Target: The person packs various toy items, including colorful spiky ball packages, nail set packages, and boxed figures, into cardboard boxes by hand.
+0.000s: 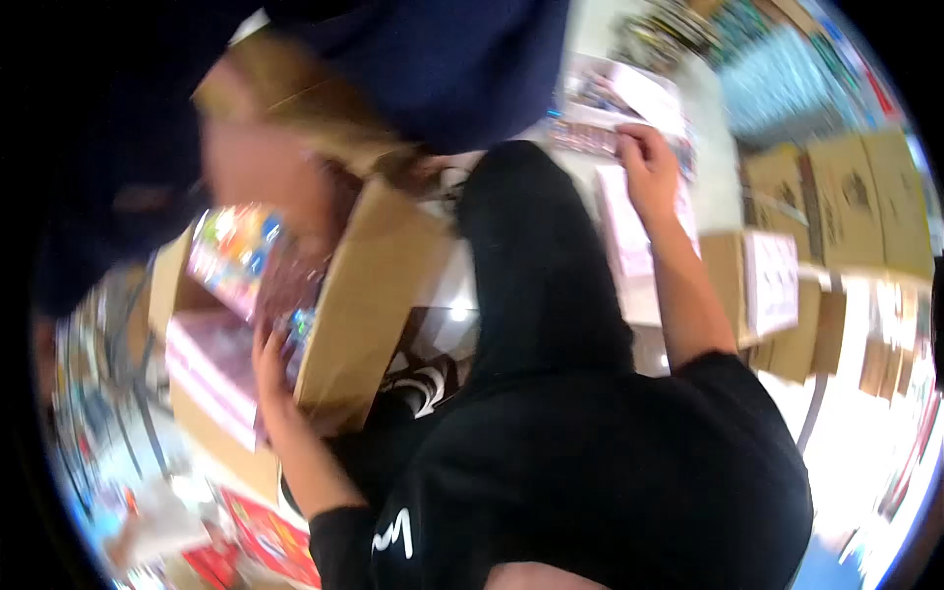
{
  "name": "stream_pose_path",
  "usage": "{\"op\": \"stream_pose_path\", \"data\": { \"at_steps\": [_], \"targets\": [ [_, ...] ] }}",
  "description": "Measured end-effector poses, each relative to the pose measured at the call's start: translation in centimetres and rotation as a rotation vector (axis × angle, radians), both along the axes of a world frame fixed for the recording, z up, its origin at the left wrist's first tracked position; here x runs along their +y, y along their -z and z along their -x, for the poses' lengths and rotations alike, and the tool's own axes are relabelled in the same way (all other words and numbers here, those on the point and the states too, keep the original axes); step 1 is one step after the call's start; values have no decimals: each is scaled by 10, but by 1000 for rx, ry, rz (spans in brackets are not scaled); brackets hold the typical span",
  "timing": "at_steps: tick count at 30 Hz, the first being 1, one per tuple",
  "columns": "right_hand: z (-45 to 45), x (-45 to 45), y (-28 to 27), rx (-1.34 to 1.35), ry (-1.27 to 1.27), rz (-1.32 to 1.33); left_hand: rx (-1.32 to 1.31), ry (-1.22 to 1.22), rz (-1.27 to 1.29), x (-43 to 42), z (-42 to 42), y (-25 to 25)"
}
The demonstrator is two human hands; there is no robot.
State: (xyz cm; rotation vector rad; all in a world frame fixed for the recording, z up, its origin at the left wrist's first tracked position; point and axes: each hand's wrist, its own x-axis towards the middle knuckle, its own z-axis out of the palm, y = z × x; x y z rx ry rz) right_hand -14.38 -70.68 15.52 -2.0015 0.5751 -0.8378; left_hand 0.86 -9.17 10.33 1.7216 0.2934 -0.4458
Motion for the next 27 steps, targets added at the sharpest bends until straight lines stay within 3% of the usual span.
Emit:
{"op": "stream_pose_path", "data": {
  "at_steps": [2,4,5,7,8,10,11,12,13,15,17,20,22,27],
  "targets": [
    [37,-66,87,154,253,-146,13,33,51,-8,5,-5],
    [99,-115,181,267,540,11,22,91,78,-11,-3,1],
    [133,-141,229,450,662,-204,0,97,31,-20,-1,-5],
    [183,-124,236,584,781,-733,-15,102,-36,-7,-3,-9],
    [204,-116,243,583,848,-979,-146,224,-126,2,-6,6],
    [222,-95,251,617,895,-1155,-252,356,-239,2,-5,7],
    [225,-88,253,631,936,-1307,-134,223,-65,1,-6,6],
    [225,-81,268,479,941,-1439,-23,77,107,-2,-6,3],
    [223,-80,280,504,931,-1450,-17,63,86,-2,-3,0],
    [209,-74,302,145,901,-1666,36,26,54,-5,1,-5],
    [200,-81,332,-190,636,-1733,81,-8,23,-8,1,-12],
    [193,-89,372,-209,649,-1709,116,-26,14,-10,-6,-12],
    [182,-79,340,-95,803,-1744,87,-79,-299,-7,-11,-6],
    [183,-74,325,-52,834,-1678,37,-97,-175,-19,0,-14]
  ]
}}
